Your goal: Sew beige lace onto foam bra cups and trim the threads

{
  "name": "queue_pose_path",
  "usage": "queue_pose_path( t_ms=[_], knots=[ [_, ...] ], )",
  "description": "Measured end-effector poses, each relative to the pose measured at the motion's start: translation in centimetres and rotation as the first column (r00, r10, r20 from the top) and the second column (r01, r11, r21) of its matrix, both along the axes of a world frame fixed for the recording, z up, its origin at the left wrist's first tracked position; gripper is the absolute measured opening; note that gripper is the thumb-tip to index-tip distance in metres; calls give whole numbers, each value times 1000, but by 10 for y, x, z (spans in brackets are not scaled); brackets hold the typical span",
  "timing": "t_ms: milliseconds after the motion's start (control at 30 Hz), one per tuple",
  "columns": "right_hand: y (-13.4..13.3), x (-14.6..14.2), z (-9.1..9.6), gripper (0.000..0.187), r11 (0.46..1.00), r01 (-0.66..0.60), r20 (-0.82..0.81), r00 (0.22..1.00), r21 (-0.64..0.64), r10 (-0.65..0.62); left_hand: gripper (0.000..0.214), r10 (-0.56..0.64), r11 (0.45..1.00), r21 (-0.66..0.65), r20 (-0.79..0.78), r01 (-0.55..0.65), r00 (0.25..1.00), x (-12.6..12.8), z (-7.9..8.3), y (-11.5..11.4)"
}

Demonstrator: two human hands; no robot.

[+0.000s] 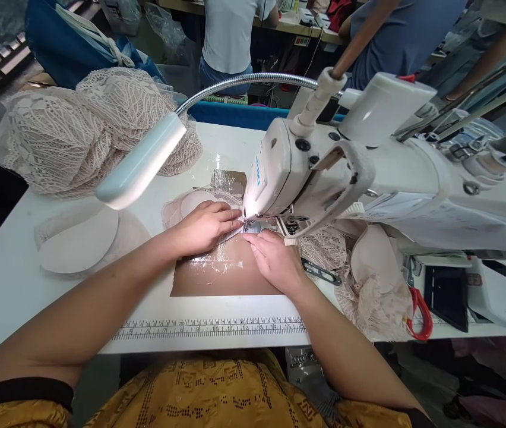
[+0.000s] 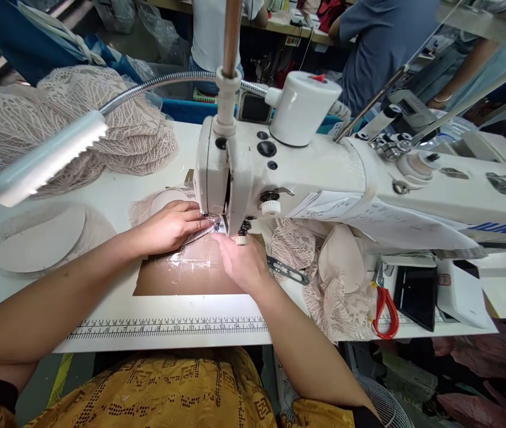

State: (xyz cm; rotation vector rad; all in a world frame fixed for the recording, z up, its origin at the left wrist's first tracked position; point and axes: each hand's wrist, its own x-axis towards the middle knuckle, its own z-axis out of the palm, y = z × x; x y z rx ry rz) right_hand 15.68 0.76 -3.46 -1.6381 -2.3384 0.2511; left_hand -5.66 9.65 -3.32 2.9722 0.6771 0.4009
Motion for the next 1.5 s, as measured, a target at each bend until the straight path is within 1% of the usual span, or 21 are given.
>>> queue_pose_path(
  t_ms=[67, 167, 233, 333, 433, 500, 600, 700, 867, 1067, 1200, 1333, 1500],
  knots=[
    [0, 0, 0, 36, 1000, 4, -19, 1000, 7, -4, 37, 29, 1000, 11, -37, -28, 999, -2, 4, -5],
    [-2, 3, 0, 36, 999, 1, -67, 998, 34, 1, 35, 116, 993, 23, -117, -114, 986, -6, 13, -17],
    [-2, 5, 0, 35, 999, -7, -92, 996, 49, 11, 32, 160, 987, 4, -154, -161, 975, -6, 19, -26],
    [-3, 7, 0, 35, 998, -23, -100, 995, 60, 29, 29, 155, 983, -70, -163, -169, 974, -3, 25, -39],
    [-3, 7, 1, 34, 998, -32, -95, 995, 62, 38, 28, 142, 980, -117, -142, -159, 980, 4, 27, -45],
    [-3, 7, 2, 35, 998, -36, -88, 995, 60, 41, 29, 127, 982, -128, -106, -140, 986, 8, 25, -46],
    [-4, 7, 3, 35, 998, -41, -76, 996, 53, 45, 30, 53, 987, -146, -44, -59, 998, 9, 21, -45],
    [-6, 8, 3, 36, 998, -46, -71, 996, 48, 49, 31, 4, 990, -141, -35, -9, 999, 7, 18, -44],
    [-9, 7, 1, 34, 998, -52, -83, 995, 32, 55, 38, 1, 994, -113, -62, -8, 998, 6, 18, -46],
    [-9, 3, 2, 34, 997, -68, -28, 997, 29, 69, 41, -16, 995, -103, -93, 6, 996, 7, 20, -43],
    [-8, -1, 3, 36, 999, -42, 47, 998, 27, 40, 43, 12, 996, -86, -108, -21, 994, 7, 19, -39],
    [-6, -4, 2, 38, 1000, -5, 111, 994, 16, 3, 41, 29, 998, -47, -113, -35, 993, 8, 18, -36],
    [-5, -5, 1, 41, 1000, 10, 145, 989, 6, -10, 35, -4, 1000, 6, -109, 5, 994, 8, 15, -32]
  ],
)
